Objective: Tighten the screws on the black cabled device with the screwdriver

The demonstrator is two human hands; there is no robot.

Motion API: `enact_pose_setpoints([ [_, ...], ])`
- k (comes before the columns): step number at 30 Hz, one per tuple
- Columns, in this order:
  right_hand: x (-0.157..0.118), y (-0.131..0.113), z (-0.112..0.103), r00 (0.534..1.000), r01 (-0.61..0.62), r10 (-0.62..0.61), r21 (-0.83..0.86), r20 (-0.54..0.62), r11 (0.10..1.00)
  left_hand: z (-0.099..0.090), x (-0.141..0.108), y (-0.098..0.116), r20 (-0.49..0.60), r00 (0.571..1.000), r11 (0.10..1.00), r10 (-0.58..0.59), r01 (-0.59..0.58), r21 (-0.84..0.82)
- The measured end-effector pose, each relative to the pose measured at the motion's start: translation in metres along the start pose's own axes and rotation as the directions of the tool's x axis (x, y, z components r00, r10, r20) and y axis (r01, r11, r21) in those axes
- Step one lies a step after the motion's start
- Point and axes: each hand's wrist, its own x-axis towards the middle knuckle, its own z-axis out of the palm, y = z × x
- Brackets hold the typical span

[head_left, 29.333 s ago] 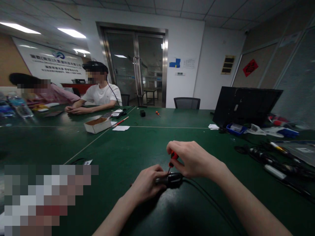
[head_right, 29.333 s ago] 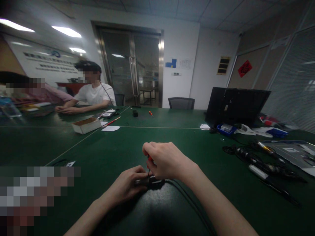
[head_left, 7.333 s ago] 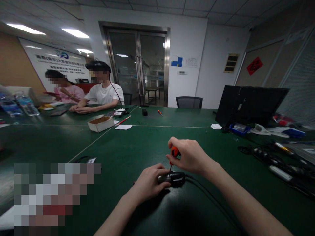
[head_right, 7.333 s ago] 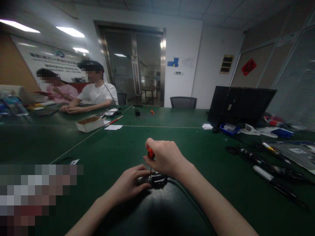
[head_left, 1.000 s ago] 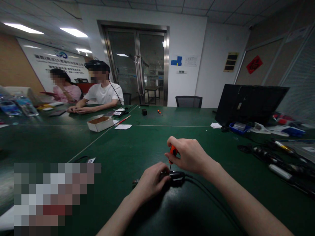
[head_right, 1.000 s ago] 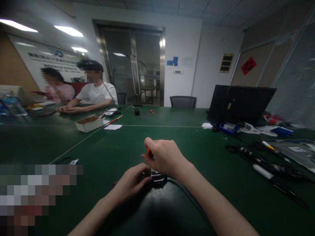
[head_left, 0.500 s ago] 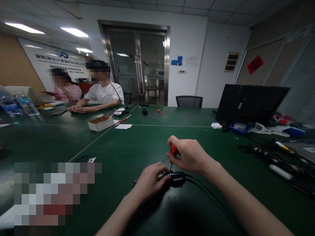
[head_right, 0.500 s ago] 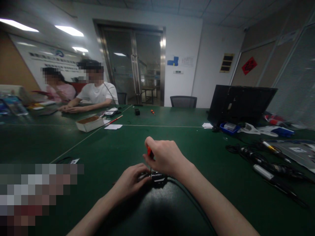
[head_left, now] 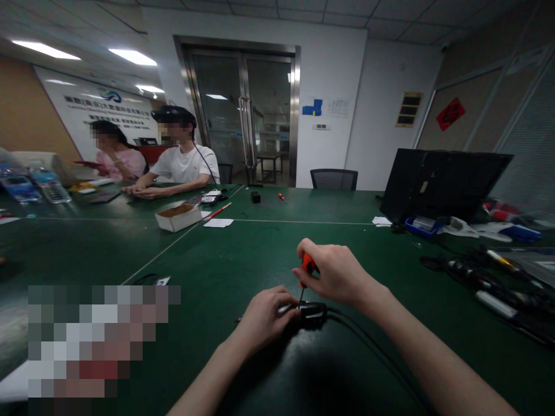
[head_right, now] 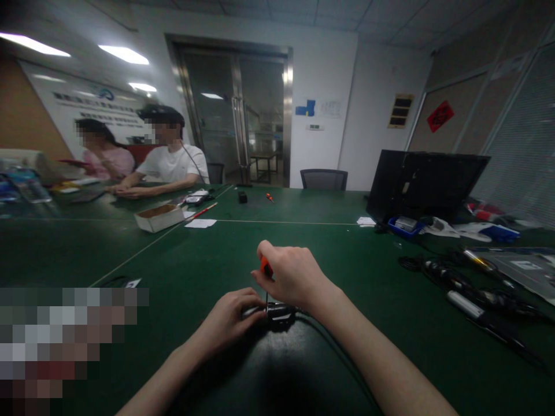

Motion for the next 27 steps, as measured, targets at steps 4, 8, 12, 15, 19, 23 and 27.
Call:
enact_pose_setpoints([
  [4, -0.001, 0.001, -0.003, 1.0, 0.022, -0.021, 0.115, -0.005, 0.993, -0.001, -0.001, 0.001, 0.008, 1.0, 1.0, -0.012, 0.012, -0.001],
  [8, 0.0, 0.003, 0.0, 0.999, 0.049, -0.043, 0.346, -0.025, 0.937, 0.0, 0.0, 0.003, 0.005, 1.0, 1.0, -0.014, 0.014, 0.001],
  [12, 0.006, 0.005, 0.015, 0.999, 0.045, -0.013, 0.674, -0.052, 0.738, 0.0, 0.0, 0.003, -0.002, 1.0, 1.0, -0.02, 0.02, 0.012],
  [15, 0.011, 0.006, 0.026, 0.991, 0.076, 0.035, 0.747, -0.132, 0.661, 0.0, 0.0, 0.002, -0.002, 1.0, 1.0, -0.022, 0.022, 0.015],
  [19, 0.014, 0.007, 0.036, 0.98, 0.089, 0.083, 0.767, -0.183, 0.635, 0.001, 0.0, 0.0, -0.009, 1.0, 0.999, -0.024, 0.024, 0.024],
  [23, 0.016, 0.01, 0.045, 0.983, 0.048, 0.148, 0.927, -0.111, 0.372, 0.002, 0.0, 0.0, -0.015, 1.0, 1.0, -0.021, 0.021, 0.011],
  [27, 0.017, 0.012, 0.045, 0.965, 0.09, 0.187, 0.901, -0.185, 0.424, 0.001, 0.0, 0.001, -0.015, 1.0, 1.0, -0.024, 0.024, 0.0],
])
